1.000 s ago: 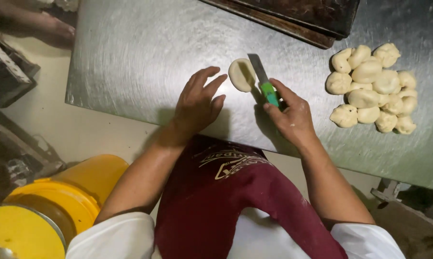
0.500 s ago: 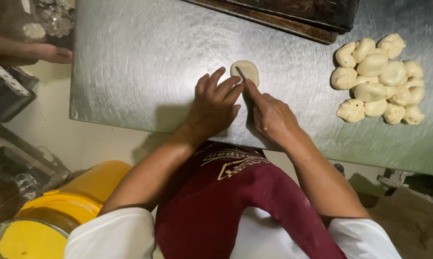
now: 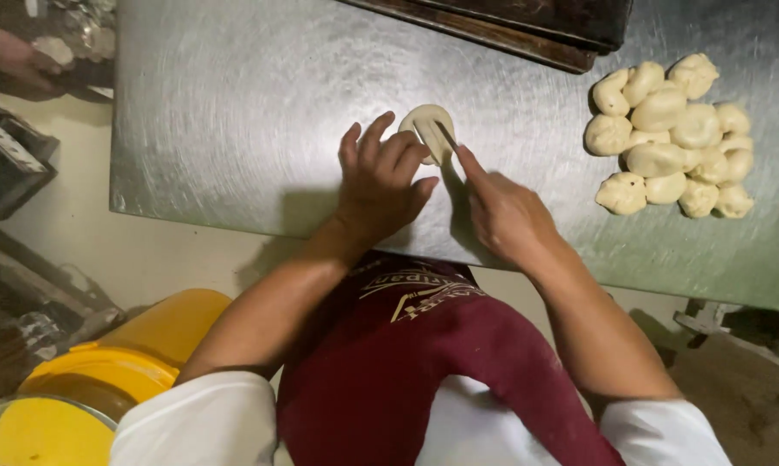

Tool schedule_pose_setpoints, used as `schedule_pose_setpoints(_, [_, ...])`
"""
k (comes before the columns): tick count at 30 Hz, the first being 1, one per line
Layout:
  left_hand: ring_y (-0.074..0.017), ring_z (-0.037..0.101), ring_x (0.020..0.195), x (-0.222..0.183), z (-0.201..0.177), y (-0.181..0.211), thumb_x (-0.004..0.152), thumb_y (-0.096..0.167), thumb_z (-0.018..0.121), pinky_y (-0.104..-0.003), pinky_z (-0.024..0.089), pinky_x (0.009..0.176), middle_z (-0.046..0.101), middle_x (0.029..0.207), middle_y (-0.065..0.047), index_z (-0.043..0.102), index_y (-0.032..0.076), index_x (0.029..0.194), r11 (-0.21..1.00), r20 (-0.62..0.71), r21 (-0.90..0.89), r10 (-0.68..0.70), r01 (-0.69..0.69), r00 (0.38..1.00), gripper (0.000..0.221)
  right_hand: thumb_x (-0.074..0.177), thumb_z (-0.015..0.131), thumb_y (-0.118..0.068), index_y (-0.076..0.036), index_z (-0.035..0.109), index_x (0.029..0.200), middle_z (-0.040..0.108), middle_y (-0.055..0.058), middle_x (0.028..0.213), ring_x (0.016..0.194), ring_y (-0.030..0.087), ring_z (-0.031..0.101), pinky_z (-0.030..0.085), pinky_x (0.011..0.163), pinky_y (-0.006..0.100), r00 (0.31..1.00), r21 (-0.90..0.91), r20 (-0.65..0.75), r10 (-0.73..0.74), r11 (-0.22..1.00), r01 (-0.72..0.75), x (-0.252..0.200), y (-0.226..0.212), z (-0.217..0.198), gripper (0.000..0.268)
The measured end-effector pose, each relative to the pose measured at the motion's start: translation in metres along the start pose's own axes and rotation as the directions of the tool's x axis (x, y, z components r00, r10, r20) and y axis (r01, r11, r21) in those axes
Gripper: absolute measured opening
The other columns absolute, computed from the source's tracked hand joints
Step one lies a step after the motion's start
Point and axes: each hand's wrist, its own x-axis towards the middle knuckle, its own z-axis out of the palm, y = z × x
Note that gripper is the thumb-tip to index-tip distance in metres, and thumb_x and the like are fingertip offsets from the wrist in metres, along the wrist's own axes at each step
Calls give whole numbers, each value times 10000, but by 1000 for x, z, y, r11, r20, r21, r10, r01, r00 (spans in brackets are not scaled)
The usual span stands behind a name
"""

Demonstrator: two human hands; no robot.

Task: Shaping dough into twists and placing them on a baking tray

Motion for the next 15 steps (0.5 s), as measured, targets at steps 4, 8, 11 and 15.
schedule_pose_setpoints(4, [-383, 583, 1234, 8, 21, 14, 889, 509, 679, -666, 372, 987, 620, 1024, -21, 657, 203, 1004, 996, -97, 95, 5, 4, 995, 327, 964, 412, -108, -170, 284, 1637, 662, 255, 957, 869, 544, 685, 558, 760, 668, 998, 0, 52, -23, 1000, 23, 25, -1, -5, 688])
schedule_pose_setpoints(8, [-375, 551, 1241, 9, 32, 20, 755, 253, 862, -670, 300, 1019, 580, 975, -1, 701, 210, 909, 990, -67, 120, -69, 77, 995, 226, 946, 360, -153, -257, 210, 1655, 671, 267, 1114, 1033, 562, 667, 526, 884, 700, 942, 24, 324, 91, 994, -104, -24, 13, -30, 732])
schedule_pose_setpoints(11, [-284, 495, 1279, 5, 43, 10, 925, 379, 624, -567, 267, 1070, 525, 1013, 31, 690, 217, 926, 973, -33, -60, -224, 222, 974, 175, 950, 427, -186, -309, 255, 1643, 666, 226, 1203, 1057, 528, 676, 543, 905, 669, 933, -31, 344, 109, 994, -104, -56, 52, -37, 724])
schedule_pose_setpoints(15, [-411, 711, 790, 88, -15, 15, 979, 296, 585, -558, 522, 746, 668, 669, -84, 699, 156, 954, 799, 108, -203, -557, 566, 824, 182, 965, 525, -284, -365, 327, 1621, 626, 162, 1251, 1008, 495, 700, 579, 881, 622, 960, -119, 249, 127, 988, -99, -48, 89, -43, 690])
